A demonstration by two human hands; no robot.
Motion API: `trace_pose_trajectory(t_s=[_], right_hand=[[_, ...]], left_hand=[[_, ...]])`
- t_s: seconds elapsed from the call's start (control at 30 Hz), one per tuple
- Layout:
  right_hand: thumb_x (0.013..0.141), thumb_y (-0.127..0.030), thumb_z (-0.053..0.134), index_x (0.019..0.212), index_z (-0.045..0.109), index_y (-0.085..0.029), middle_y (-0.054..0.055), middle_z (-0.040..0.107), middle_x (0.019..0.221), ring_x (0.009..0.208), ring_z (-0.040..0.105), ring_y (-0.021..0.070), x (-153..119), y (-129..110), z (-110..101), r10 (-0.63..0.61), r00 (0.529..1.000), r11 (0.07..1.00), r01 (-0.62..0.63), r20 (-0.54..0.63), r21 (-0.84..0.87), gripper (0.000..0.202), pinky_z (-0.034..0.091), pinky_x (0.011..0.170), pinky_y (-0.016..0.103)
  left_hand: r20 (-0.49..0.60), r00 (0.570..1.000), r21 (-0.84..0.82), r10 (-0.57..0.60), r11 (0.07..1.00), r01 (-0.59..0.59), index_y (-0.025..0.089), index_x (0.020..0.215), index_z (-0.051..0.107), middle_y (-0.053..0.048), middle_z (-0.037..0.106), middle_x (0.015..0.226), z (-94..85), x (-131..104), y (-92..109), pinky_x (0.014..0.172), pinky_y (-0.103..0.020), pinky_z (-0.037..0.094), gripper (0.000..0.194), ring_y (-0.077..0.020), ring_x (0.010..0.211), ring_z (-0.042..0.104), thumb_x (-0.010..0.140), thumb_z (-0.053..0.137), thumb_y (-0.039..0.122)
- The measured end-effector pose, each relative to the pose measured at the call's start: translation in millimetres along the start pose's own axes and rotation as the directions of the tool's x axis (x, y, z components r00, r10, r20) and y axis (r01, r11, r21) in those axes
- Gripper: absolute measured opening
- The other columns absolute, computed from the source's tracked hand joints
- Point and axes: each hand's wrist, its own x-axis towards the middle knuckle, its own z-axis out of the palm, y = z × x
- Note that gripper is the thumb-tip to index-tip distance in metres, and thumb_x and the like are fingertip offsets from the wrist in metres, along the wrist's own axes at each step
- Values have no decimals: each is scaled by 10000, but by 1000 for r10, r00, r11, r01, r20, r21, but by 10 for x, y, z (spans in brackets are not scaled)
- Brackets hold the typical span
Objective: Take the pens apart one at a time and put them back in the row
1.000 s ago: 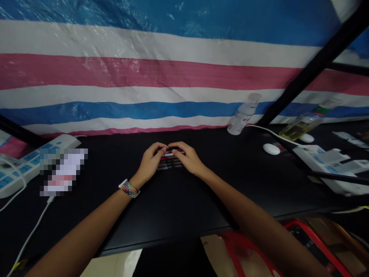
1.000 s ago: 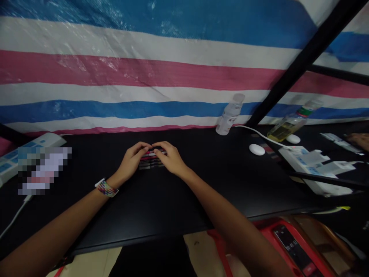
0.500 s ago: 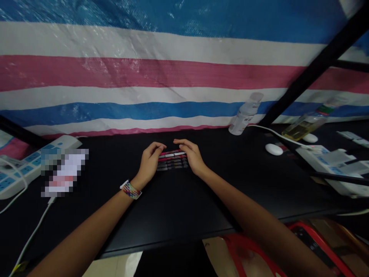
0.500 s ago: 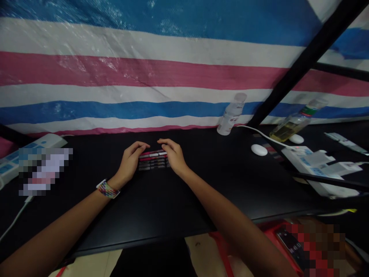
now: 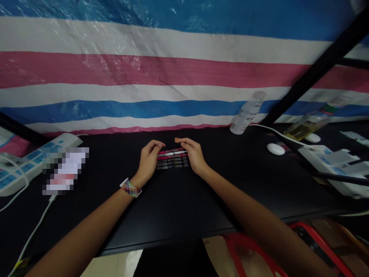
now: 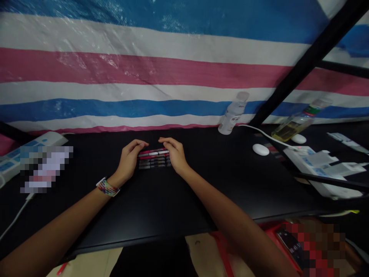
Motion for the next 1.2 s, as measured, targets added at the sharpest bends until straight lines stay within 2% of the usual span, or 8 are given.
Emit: trace_pose_trajectory(t_s=[0.1,0.23,0.33,0.5,0.67,0.77,0.93,1.2], right_hand=[[930,-273,656,927,851,-297,31,852,1196,1292,737,293,8,-20,-20,-15,1000,998,14,-6,-65,197,440,1243,525],[936,-268,642,920,853,-290,35,852,1181,1296,732,296,-5,-31,-11,-6,999,998,3,-35,-65,212,431,1247,536],[908,-238,644,932,858,-296,27,847,1217,1333,716,293,-22,-20,17,19,1000,1000,-19,-10,-14,223,423,1261,535],[850,-208,653,922,863,-298,26,852,1206,1369,700,296,-26,9,31,50,997,990,-42,-54,132,239,406,1290,529],[841,-215,658,916,867,-291,26,859,1188,1359,706,299,-24,-11,35,47,998,988,-39,-46,149,235,416,1280,515],[855,-244,665,894,862,-282,35,861,1167,1330,721,306,-20,-41,30,45,998,993,-41,-32,115,204,433,1258,514],[887,-273,653,860,851,-280,35,859,1158,1273,740,311,-15,-54,-13,-13,999,998,10,-37,-65,200,447,1221,530],[926,-291,621,936,841,-278,40,838,1267,1324,717,300,-31,-2,4,12,1000,997,-10,18,-77,220,441,1210,511]], left_hand=[[-6,1000,22,21,1000,-21,231,861,749,-42,746,909,0,8,-4,928,-390,516,191,-260,963,669,963,621,330],[-3,1000,3,18,1000,-18,230,855,750,-43,743,908,0,9,-4,931,-390,510,185,-263,977,665,954,635,337],[13,1000,-28,-2,1000,3,229,863,759,-47,749,926,1,5,-1,936,-392,508,185,-267,992,666,945,648,352],[-11,999,-70,-41,997,40,226,858,764,-46,750,937,-10,-3,-16,957,-393,498,176,-264,1000,669,940,658,340],[-11,999,-99,-37,994,36,223,864,771,-44,753,951,-10,-3,-40,969,-386,492,178,-255,1010,673,946,664,340],[-12,999,-89,-37,995,35,219,864,773,-45,752,942,-10,7,-43,958,-382,492,178,-252,994,669,937,660,336],[-36,999,-37,-9,999,8,226,847,773,-43,754,921,-36,35,-45,940,-382,494,178,-256,982,659,925,640,314],[-3,999,-127,-51,991,50,218,862,784,-49,765,958,3,11,-43,955,-376,501,186,-254,1007,676,930,664,342]])
